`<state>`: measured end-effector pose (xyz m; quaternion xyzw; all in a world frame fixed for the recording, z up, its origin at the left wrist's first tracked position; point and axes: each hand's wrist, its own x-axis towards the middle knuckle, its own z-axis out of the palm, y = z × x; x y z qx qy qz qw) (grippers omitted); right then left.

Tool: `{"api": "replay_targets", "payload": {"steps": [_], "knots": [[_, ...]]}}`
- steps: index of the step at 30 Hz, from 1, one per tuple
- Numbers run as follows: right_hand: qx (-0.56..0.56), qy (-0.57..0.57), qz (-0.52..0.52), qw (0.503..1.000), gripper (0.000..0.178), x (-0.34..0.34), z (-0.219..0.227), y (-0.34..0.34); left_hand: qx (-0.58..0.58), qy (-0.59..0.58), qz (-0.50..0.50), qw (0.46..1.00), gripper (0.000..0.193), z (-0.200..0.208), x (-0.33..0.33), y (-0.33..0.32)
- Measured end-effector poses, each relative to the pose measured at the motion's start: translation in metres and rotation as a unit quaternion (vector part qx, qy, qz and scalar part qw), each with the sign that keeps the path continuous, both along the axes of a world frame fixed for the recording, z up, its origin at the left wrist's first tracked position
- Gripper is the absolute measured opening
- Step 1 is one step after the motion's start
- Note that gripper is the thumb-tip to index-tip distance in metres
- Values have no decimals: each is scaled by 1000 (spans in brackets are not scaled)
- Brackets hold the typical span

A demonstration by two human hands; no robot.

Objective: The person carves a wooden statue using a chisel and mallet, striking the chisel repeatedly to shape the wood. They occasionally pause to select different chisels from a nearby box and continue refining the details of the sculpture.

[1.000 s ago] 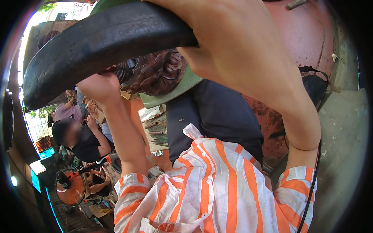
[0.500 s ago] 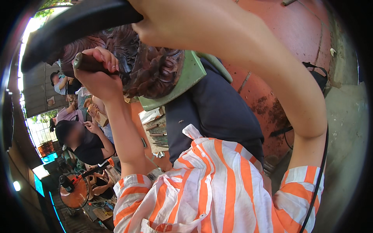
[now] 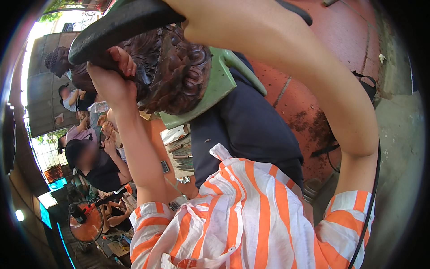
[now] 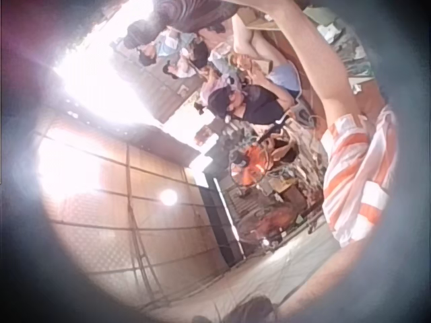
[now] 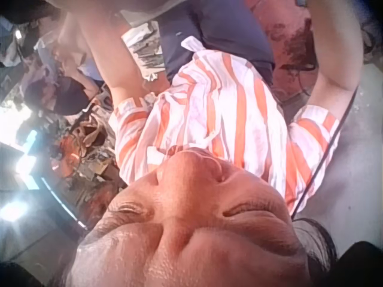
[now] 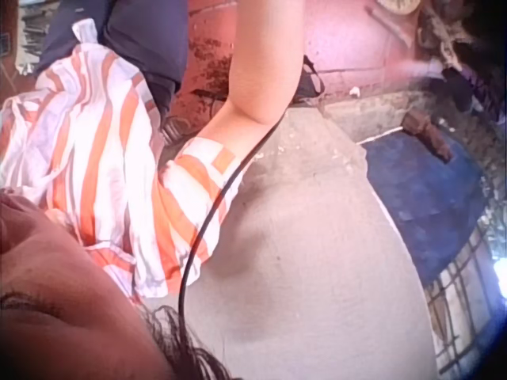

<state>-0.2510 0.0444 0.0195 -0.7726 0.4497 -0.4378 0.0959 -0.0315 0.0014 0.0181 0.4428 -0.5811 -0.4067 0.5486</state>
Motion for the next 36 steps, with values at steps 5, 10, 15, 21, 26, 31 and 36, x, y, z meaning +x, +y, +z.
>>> {"api": "replay_targets", "payload": {"steps": [5, 10, 15, 21, 26, 31, 36], "knots": [[-7, 13, -2, 1000, 26, 1, 7, -1, 19, 17, -9, 1000, 44, -1, 5, -1], [21, -71, 49, 996, 28, 1, 11, -9, 32, 14, -8, 999, 42, 2, 3, -5], [33, -67, 58, 996, 31, -7, -1, -12, 8, 32, -86, 996, 46, 1, 14, -2], [8, -225, -63, 972, 35, 3, -29, 6, -140, 384, -443, 798, 53, 32, 60, 43], [141, -263, -29, 954, 35, -21, -35, 20, -64, 174, -266, 946, 49, 44, 63, 44], [138, -244, -65, 958, 23, -28, -56, 29, -173, -72, -88, 978, 34, 2, 18, 38], [180, -288, -108, 934, 17, -21, -74, 41, -297, -367, -47, 880, 24, -42, -57, 43]]}}
